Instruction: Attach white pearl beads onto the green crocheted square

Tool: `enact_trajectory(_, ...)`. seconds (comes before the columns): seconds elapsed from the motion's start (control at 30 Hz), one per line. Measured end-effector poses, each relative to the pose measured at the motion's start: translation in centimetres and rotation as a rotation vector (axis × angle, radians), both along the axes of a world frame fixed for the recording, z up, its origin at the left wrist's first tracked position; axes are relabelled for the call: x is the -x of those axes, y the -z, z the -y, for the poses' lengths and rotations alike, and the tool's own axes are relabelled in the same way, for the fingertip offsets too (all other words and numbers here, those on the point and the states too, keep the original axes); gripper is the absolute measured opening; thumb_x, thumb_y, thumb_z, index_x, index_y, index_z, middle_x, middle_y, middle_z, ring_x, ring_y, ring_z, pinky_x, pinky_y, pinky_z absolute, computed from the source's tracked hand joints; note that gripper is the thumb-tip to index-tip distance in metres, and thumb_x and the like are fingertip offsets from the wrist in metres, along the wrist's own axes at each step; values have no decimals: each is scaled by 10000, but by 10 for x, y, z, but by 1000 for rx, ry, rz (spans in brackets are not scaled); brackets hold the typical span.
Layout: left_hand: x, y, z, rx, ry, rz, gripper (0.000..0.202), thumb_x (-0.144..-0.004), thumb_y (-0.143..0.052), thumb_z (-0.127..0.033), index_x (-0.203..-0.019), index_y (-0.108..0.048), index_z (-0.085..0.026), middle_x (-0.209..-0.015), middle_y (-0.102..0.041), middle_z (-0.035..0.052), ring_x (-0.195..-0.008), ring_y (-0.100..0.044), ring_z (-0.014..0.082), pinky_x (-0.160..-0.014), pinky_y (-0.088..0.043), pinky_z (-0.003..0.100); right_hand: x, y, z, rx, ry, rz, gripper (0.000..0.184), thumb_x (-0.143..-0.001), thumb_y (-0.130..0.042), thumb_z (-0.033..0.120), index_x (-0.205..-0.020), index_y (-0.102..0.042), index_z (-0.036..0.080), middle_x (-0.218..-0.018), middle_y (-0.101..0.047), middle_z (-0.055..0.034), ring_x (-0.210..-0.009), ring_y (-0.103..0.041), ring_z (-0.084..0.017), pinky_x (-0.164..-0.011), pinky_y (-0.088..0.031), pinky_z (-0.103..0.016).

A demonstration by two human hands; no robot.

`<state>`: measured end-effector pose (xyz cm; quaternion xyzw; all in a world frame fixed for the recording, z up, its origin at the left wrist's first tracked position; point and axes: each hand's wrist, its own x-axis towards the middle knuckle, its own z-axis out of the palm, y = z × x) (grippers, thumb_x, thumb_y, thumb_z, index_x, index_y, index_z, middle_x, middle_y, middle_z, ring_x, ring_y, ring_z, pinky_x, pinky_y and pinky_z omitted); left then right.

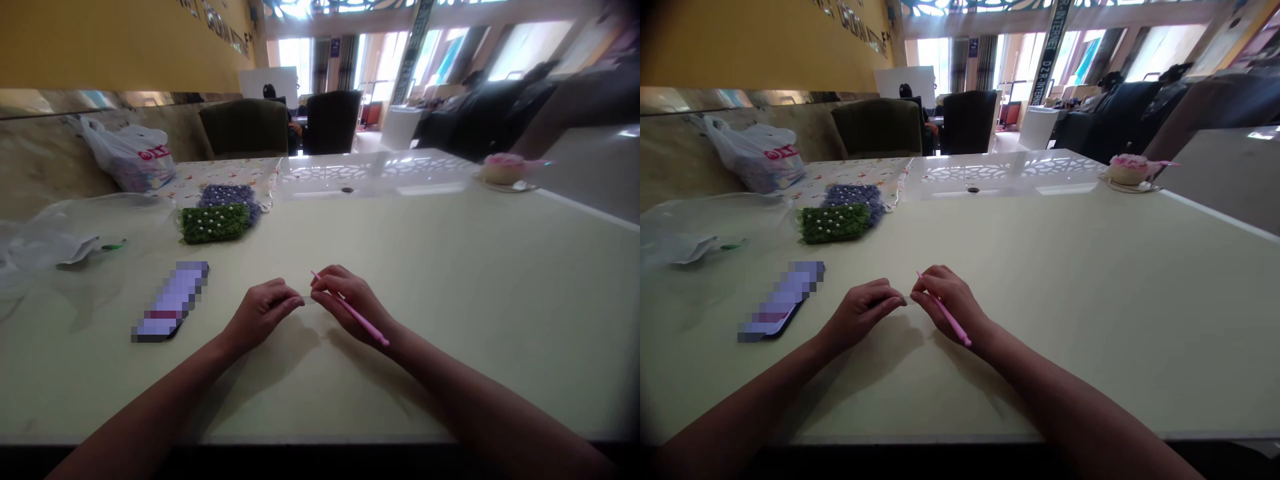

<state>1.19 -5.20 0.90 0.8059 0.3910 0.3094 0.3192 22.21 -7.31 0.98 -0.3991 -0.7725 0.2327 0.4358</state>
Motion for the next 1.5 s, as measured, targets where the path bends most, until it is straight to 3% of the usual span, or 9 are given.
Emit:
enact_trajectory(0.2,0,0,-3,402,-133,222,312,-871,-592,-458,-832,-726,-179,-544,-406,-36,-517,-311,83,-506,-240,229,-6,-7,-4,146,182,-236,232,-944,-515,333,-854,-682,198,-874,-642,-43,-928,-605,-190,-843,-448,-320)
enact_trajectory(0.33,1,5,-6,543,-196,409,325,-835,-636,-483,-890,-721,-174,-539,-291,-57,-496,-229,73,-482,-169,235,-5,-5,-5,319,122,-346,166,-881,-610,343,-871,-691,199,-884,-668,-40,-950,-598,-198,-823,-447,-314)
enact_trajectory(0.47,-3,8,-3,560,-213,477,350,-823,-650,-491,-925,-722,-164,-544,-281,-60,-501,-214,71,-483,-159,236,6,2,-1,503,-8,-473,178,-828,-675,357,-895,-689,192,-869,-654,-23,-797,-561,-148,-711,-430,-273)
enact_trajectory(0.6,-8,8,3,535,-202,403,350,-821,-650,-495,-917,-735,-170,-534,-348,-54,-510,-245,74,-485,-188,228,17,8,2,580,-84,-615,150,-809,-693,317,-869,-685,180,-860,-647,-20,-816,-556,-144,-750,-431,-277)
enact_trajectory(0.83,-11,4,8,485,-77,367,237,-827,-681,-401,-915,-723,-185,-852,-654,10,-794,-536,120,-742,-415,225,15,10,2,473,-50,-551,103,-821,-662,266,-781,-654,172,-789,-626,-14,-823,-559,-155,-783,-423,-296)
enact_trajectory(1.13,-10,7,6,456,-113,522,183,-857,-656,-346,-867,-617,-167,-801,-640,6,-783,-605,128,-785,-502,272,10,5,3,390,42,-464,131,-853,-642,301,-910,-672,188,-919,-653,-36,-866,-587,-163,-788,-462,-298)
enact_trajectory(1.23,-9,8,4,501,-109,557,192,-867,-636,-361,-888,-578,-180,-772,-616,-13,-630,-577,100,-643,-518,256,5,3,1,403,56,-577,294,-930,-523,422,-908,-694,184,-874,-641,-47,-861,-598,-170,-819,-485,-325)
enact_trajectory(1.33,-8,9,3,534,-142,518,212,-857,-637,-378,-892,-578,-177,-724,-554,-38,-456,-401,33,-437,-363,177,0,-1,0,420,68,-659,447,-969,-402,489,-858,-705,180,-689,-547,-18,-718,-558,-147,-758,-498,-323)
enact_trajectory(1.5,-8,9,0,562,-215,298,252,-825,-645,-406,-870,-631,-158,-683,-517,-36,-462,-335,28,-419,-261,170,-3,-7,-1,451,78,-610,221,-844,-659,367,-724,-620,186,-603,-498,38,-572,-496,-99,-592,-443,-257)
